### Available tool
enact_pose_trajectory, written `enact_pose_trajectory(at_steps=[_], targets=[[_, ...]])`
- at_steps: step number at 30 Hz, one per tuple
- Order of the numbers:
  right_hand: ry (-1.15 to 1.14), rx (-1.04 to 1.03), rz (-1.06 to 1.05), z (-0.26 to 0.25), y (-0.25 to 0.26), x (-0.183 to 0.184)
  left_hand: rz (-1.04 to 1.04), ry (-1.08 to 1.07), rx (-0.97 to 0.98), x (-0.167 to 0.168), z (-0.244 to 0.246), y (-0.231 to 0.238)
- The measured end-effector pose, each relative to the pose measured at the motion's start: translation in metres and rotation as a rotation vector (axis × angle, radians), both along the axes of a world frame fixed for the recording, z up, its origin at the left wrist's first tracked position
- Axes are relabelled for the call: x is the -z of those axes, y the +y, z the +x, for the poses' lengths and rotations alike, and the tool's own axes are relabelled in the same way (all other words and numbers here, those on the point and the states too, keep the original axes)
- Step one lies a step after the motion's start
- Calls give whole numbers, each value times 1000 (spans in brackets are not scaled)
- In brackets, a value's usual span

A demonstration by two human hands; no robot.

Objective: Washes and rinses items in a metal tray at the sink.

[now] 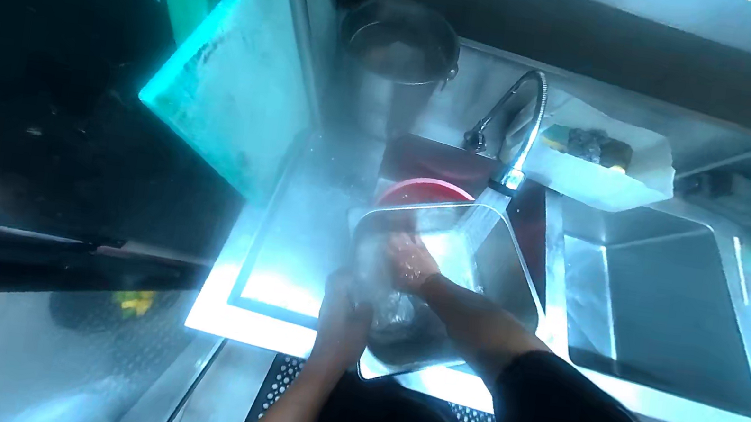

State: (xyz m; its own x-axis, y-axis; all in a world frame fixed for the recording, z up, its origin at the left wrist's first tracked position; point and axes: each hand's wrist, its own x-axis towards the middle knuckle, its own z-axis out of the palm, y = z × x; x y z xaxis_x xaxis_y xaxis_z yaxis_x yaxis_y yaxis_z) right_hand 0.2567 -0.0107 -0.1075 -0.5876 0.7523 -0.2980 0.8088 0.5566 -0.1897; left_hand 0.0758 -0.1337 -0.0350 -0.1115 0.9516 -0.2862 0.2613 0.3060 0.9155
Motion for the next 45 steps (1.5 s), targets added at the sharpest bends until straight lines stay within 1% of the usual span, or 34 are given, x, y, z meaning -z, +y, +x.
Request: enact_pose_trajectory(at_steps=[1,2,3,5,6,8,9,11,12,14,16,17,19,20,21,22,24,27,29,30,32,33,35,36,37,39,41,42,43,45], targets=[[-17,96,14,-7,3,-1,5,2,-3,0,0,1],[-23,129,20,-15,2,1,14,2,-8,1,-2,1],[-5,80,0,-22,-4,3,20,-2,-11,3,-3,-2],[25,-108,24,-28,-10,4,31,-7,-5,5,-2,-3],[36,-74,21,-30,-8,4,32,-9,0,4,-1,-2],[51,184,-30,-42,-5,0,27,-6,2,2,-1,2],[57,246,-86,-52,-9,-4,26,1,3,3,-3,2],[103,280,-251,-66,-29,-16,39,7,7,3,-3,0],[133,285,-320,-67,-35,-19,45,4,5,3,-2,1],[223,347,-523,-62,-47,-28,50,3,-9,2,-1,3],[311,403,-759,-55,-63,-57,64,10,-24,3,1,3],[292,369,-820,-51,-69,-77,69,14,-28,3,1,3],[178,196,-909,-41,-79,-109,68,19,-37,1,2,3],[114,117,-954,-34,-82,-114,63,19,-39,1,2,3],[61,82,-1012,-24,-82,-113,59,10,-41,0,3,3],[4,80,-1061,-13,-80,-112,50,0,-49,-1,5,3],[-125,124,-1102,9,-74,-122,23,3,-58,-2,9,2],[-319,260,-1054,35,-64,-159,21,10,-38,-3,11,4],[-450,353,-1004,56,-59,-167,17,12,-23,-4,10,4],[-523,383,-987,65,-58,-164,11,13,-20,-5,11,4],[-586,402,-904,78,-58,-149,4,17,-11,-5,11,4],[-584,370,-776,86,-60,-136,1,20,-6,-5,11,3],[-590,202,-379,114,-60,-93,-4,24,13,-4,11,3],[-627,121,-251,128,-51,-72,-1,24,19,-4,12,3],[-671,63,-185,134,-42,-60,5,22,16,-5,13,4],[-678,11,-176,132,-40,-51,1,18,7,-4,14,2],[-509,41,-325,128,-45,-53,-5,4,-2,-2,13,4],[-448,92,-406,125,-43,-55,-6,-3,-8,-2,12,4],[-411,194,-462,118,-39,-58,-8,-12,-14,-1,12,4],[-329,468,-414,101,-26,-53,-12,-24,-18,0,11,4]])
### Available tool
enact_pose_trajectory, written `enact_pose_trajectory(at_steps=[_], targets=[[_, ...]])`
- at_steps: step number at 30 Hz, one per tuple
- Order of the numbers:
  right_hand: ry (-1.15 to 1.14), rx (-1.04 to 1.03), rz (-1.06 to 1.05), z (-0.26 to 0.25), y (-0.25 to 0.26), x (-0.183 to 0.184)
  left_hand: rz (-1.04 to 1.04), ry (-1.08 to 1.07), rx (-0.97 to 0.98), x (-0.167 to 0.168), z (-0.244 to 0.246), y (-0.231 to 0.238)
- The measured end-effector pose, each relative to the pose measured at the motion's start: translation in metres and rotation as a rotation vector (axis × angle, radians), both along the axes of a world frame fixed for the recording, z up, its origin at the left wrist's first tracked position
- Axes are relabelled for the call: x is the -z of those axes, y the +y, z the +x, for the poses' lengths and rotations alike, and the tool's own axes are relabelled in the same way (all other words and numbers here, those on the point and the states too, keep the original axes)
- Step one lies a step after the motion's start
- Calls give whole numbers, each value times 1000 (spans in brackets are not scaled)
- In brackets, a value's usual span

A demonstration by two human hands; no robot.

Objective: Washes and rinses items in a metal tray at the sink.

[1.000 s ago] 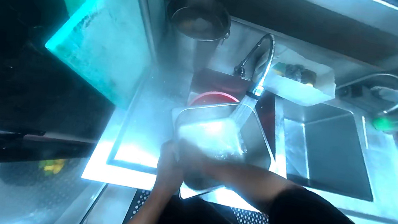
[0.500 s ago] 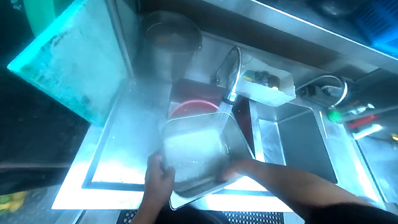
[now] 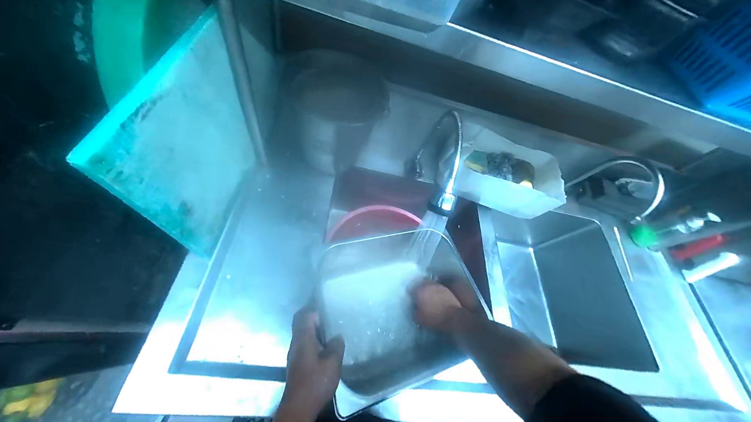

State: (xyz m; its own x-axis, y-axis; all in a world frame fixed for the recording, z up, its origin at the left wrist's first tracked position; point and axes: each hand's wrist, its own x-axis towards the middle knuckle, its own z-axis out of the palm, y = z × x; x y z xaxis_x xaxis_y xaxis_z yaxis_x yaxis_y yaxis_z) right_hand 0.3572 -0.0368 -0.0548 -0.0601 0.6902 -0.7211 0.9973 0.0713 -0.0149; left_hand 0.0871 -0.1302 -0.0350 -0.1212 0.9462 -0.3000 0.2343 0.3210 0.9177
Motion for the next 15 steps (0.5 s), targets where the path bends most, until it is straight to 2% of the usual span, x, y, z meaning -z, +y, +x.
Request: enact_pose_trajectory(at_steps=[2,3,5,7,8,11,12,13,15], targets=[[38,139,91,-26,10,16,-1,-6,1,1,1,0],[108,99,123,-42,10,21,-2,-12,2,1,1,0],[312,-153,159,-70,8,33,-3,-15,6,1,-1,1],[391,-344,181,-83,16,40,0,-1,2,-2,0,1],[358,-270,186,-85,22,40,6,7,5,-5,0,1],[214,399,240,-76,42,29,18,43,1,-10,3,3],[188,560,224,-69,50,27,-8,39,-5,-14,4,4],[194,618,173,-59,55,24,-46,22,-13,-19,7,6],[253,525,-19,-43,58,15,-94,-16,-36,-27,16,16]])
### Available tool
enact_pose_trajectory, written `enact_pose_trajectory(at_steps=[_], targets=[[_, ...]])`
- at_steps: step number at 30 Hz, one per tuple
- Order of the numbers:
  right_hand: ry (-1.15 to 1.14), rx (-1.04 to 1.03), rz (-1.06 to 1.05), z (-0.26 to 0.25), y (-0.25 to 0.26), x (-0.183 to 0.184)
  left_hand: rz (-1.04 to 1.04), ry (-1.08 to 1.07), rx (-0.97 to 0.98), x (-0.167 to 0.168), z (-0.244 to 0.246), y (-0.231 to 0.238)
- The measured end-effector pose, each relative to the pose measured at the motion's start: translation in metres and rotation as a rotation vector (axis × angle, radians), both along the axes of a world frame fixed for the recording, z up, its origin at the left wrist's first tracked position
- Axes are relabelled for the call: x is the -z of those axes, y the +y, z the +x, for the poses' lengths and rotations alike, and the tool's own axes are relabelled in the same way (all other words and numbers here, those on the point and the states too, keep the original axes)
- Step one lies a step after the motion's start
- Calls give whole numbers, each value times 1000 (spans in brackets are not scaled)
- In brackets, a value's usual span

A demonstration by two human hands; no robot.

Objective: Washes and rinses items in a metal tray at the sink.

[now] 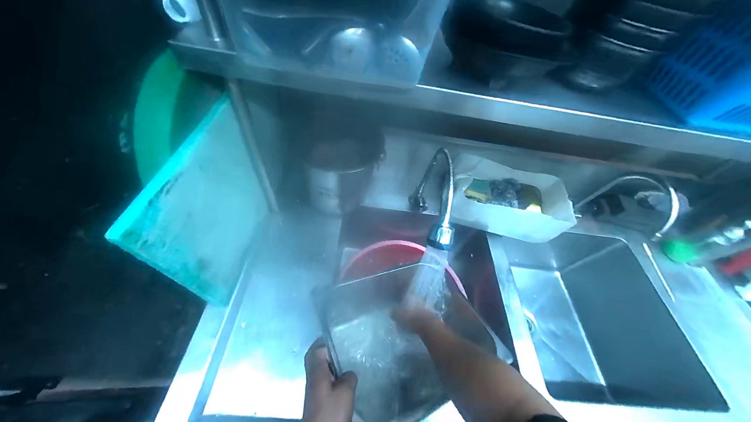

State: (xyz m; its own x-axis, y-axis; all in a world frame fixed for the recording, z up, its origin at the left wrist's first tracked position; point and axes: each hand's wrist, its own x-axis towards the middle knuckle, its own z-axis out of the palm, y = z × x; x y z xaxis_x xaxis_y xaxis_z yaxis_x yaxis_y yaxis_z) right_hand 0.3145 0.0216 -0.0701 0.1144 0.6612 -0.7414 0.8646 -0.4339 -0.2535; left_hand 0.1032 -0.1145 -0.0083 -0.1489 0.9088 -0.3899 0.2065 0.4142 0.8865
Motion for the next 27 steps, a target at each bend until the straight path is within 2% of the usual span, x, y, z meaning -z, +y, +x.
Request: enact_pose_trajectory(at_steps=[2,4,7,9,11,13,17,19,21,24,27], targets=[[189,-140,-168,6,-6,-12,12,3,-6,-5,11,16],[417,-181,-216,7,-25,-29,28,79,8,-14,25,36],[797,-111,-255,8,-62,-52,87,380,117,-36,54,63],[906,-97,-265,10,-84,-58,108,618,195,-40,75,71],[891,-165,-220,16,-95,-50,110,799,231,-29,91,77],[941,-115,-190,22,-101,-27,98,915,249,-19,103,82],[1205,4,-45,38,-109,2,16,987,217,-33,129,96],[1220,-71,144,47,-115,15,-56,1002,155,-43,141,104],[1064,-150,255,54,-115,52,-97,1007,95,-54,151,113],[833,-123,167,68,-107,102,-124,1031,40,-71,163,122],[772,-36,88,82,-87,95,-171,1035,19,-85,178,130]])
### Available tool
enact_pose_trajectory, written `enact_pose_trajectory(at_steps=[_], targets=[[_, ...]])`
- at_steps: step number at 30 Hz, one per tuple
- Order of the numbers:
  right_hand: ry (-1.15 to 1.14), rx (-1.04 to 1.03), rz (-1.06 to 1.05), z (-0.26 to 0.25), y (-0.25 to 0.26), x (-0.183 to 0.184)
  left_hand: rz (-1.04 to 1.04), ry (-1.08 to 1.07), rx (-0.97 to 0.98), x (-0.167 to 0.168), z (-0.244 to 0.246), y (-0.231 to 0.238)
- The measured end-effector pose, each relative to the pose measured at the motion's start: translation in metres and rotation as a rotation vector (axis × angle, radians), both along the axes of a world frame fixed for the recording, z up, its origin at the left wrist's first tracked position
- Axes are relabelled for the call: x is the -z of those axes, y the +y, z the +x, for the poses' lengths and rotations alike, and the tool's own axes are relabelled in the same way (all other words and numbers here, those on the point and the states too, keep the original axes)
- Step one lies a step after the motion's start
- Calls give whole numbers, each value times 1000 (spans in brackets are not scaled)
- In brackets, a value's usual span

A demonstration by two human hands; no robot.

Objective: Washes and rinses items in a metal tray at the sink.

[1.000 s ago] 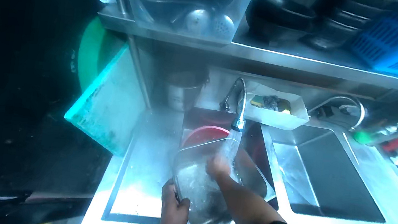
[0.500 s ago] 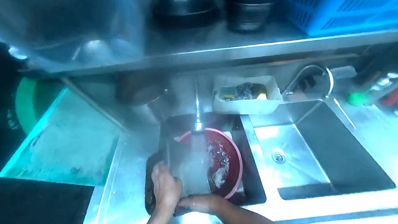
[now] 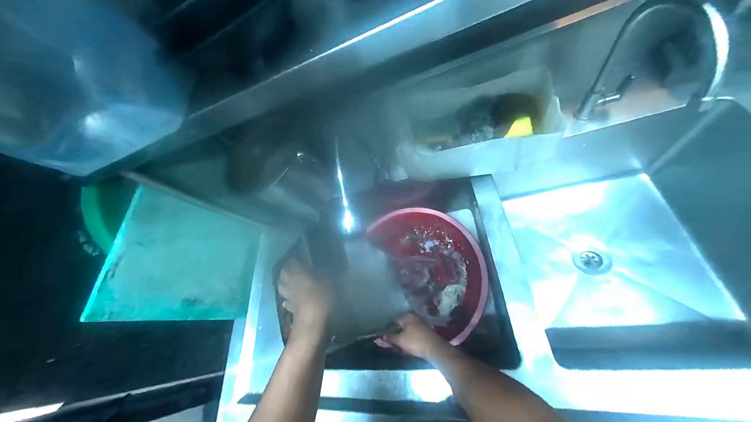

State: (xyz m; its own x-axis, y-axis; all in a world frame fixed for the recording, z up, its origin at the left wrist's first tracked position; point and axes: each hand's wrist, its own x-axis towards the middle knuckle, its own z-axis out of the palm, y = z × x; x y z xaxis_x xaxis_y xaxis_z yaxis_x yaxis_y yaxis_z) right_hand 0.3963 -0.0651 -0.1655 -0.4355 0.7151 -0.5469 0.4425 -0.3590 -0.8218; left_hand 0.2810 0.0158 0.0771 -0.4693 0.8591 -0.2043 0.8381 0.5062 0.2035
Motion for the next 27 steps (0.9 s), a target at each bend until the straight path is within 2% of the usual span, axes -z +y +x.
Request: enact_pose_trajectory(at_steps=[3,8,14,22,27], targets=[[136,96,51,1,9,-8,-63,18,25,-12,5,26],[330,327,57,-4,-9,-34,-106,-202,-19,-20,-1,78],[483,531,-41,-8,-23,-42,-174,-177,-65,-17,15,96],[562,596,-18,1,-23,-79,-126,-158,10,-37,30,106],[430,512,84,10,-21,-107,6,-238,54,-68,25,90]])
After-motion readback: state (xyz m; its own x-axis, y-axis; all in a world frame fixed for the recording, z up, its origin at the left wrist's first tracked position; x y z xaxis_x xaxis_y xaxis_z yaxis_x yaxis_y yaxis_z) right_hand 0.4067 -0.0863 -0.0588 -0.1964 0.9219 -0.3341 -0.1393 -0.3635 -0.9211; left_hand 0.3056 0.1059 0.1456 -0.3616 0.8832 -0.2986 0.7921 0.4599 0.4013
